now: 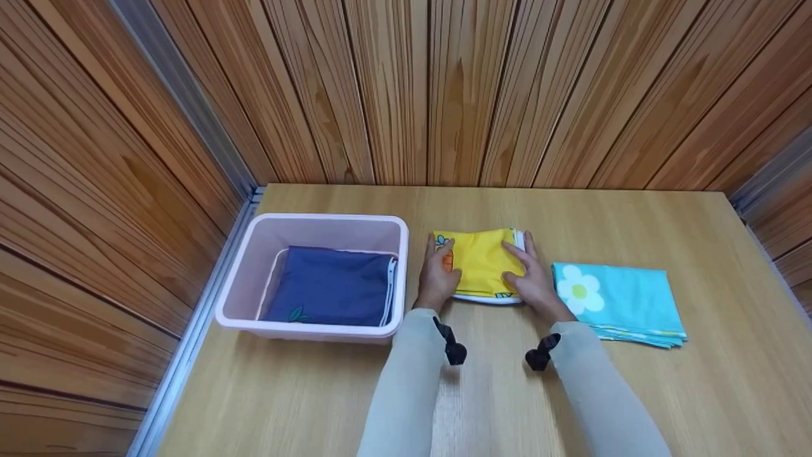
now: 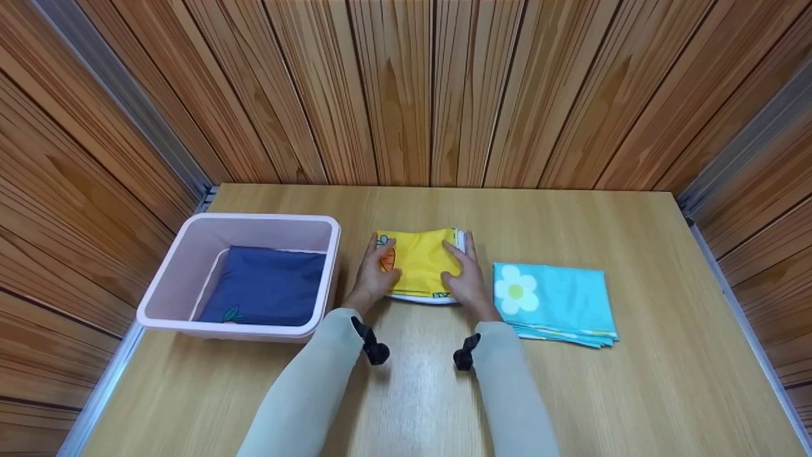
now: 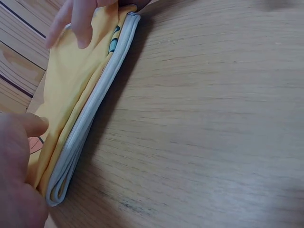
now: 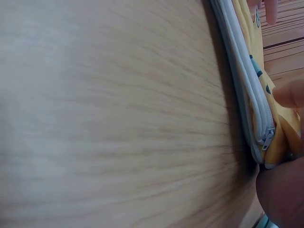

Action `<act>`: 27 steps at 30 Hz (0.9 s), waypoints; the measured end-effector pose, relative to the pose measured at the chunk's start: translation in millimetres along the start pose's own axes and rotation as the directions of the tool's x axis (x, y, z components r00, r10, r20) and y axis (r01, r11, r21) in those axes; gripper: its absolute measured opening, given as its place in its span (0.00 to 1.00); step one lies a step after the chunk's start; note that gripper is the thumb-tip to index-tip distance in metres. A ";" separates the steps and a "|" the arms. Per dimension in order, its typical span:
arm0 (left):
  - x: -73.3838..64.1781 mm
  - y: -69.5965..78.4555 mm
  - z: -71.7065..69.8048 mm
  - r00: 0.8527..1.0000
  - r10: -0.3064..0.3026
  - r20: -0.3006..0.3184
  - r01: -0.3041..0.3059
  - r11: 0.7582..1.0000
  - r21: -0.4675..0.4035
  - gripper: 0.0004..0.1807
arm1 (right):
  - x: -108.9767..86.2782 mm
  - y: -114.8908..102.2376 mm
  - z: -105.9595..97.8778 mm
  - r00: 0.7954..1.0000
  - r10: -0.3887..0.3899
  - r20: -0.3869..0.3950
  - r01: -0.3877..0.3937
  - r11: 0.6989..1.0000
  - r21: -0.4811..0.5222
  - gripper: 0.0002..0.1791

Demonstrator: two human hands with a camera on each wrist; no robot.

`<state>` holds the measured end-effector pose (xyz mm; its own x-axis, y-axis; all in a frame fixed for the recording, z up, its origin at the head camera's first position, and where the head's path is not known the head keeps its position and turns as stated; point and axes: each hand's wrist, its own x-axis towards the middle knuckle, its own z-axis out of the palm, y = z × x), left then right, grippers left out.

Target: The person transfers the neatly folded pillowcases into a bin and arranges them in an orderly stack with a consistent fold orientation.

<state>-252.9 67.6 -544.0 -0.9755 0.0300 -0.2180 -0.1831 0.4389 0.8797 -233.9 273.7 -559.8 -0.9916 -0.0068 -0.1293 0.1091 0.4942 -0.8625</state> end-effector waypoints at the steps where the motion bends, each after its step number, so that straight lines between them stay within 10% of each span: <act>1: 0.1 -0.1 0.0 1.000 -0.005 0.009 0.005 1.000 0.009 0.37 | 0.4 0.5 0.0 1.000 0.006 0.007 -0.006 1.000 0.005 0.37; 27: -3.7 4.6 1.9 0.999 -0.024 0.031 0.023 0.998 0.051 0.37 | -0.7 -6.3 -11.0 0.985 0.151 0.078 -0.163 0.970 0.180 0.32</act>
<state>-250.0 71.2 -539.9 -0.9665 0.0466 -0.2523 -0.1990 0.4843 0.8520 -234.7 280.2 -548.9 -0.9552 0.0007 -0.2960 0.2803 0.3237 -0.9037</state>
